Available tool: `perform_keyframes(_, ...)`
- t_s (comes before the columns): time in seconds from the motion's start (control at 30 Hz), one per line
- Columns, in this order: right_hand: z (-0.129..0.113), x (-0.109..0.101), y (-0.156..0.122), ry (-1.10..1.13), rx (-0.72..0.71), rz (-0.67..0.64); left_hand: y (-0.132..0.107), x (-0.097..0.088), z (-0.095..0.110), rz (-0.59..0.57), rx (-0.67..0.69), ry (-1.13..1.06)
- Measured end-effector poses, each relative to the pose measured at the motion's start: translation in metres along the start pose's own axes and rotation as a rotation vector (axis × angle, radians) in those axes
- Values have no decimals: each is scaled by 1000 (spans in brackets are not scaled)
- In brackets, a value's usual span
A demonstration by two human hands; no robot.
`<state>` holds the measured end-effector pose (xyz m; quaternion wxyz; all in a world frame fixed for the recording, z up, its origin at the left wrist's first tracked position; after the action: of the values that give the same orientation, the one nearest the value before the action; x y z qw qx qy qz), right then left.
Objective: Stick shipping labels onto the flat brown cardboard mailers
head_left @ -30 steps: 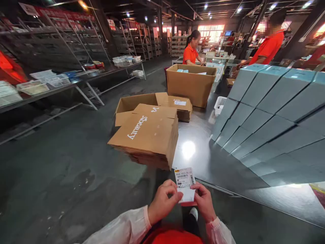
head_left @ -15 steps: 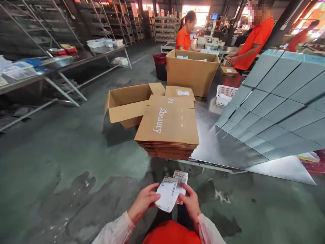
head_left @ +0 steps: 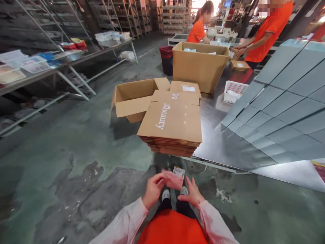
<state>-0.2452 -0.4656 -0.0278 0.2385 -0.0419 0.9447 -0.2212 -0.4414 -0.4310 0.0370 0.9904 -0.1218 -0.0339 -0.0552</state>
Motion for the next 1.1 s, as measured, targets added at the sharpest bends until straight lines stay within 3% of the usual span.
perform_keyframes(0.07, -25, -25, -2, -96, -127, -48, 11, 10, 0, -29, -12, 36)
perform_keyframes(0.17, -70, -47, -8, 166, -494, -13, 20, 18, -2, -35, -14, 47)
perform_keyframes(0.2, -83, -49, -10, 262, -553, 28, 20, 19, -1, -29, -13, 52)
perform_keyframes(0.3, -105, -43, -9, 559, -469, 192, 16, 17, 11, -52, -29, 55)
perform_keyframes(0.4, -112, -36, -8, 761, -334, 253, 11, 8, 38, -235, -100, -50)
perform_keyframes(0.53, -124, -40, -19, 498, -410, 32, 12, -8, 85, -375, -153, -186)
perform_keyframes(0.67, -141, -48, -32, 174, -561, -117, 18, -12, 116, -511, -213, 129)
perform_keyframes(0.87, -155, -56, -36, 34, -682, -177, 19, -10, 120, -602, -254, 237)
perform_keyframes(1.1, -160, -63, -38, -2, -722, -197, 19, -6, 117, -640, -257, 182)
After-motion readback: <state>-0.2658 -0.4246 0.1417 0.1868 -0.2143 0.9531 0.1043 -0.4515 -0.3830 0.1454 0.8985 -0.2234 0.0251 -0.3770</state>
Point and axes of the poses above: each hand's wrist, its own y-axis towards the middle knuckle, its own x-axis out of the palm, z = x × y, the point moved 1 cm from there along y, towards the middle knuckle, and after that the axes turned 5 degrees about -x, right-handed, at the moved point
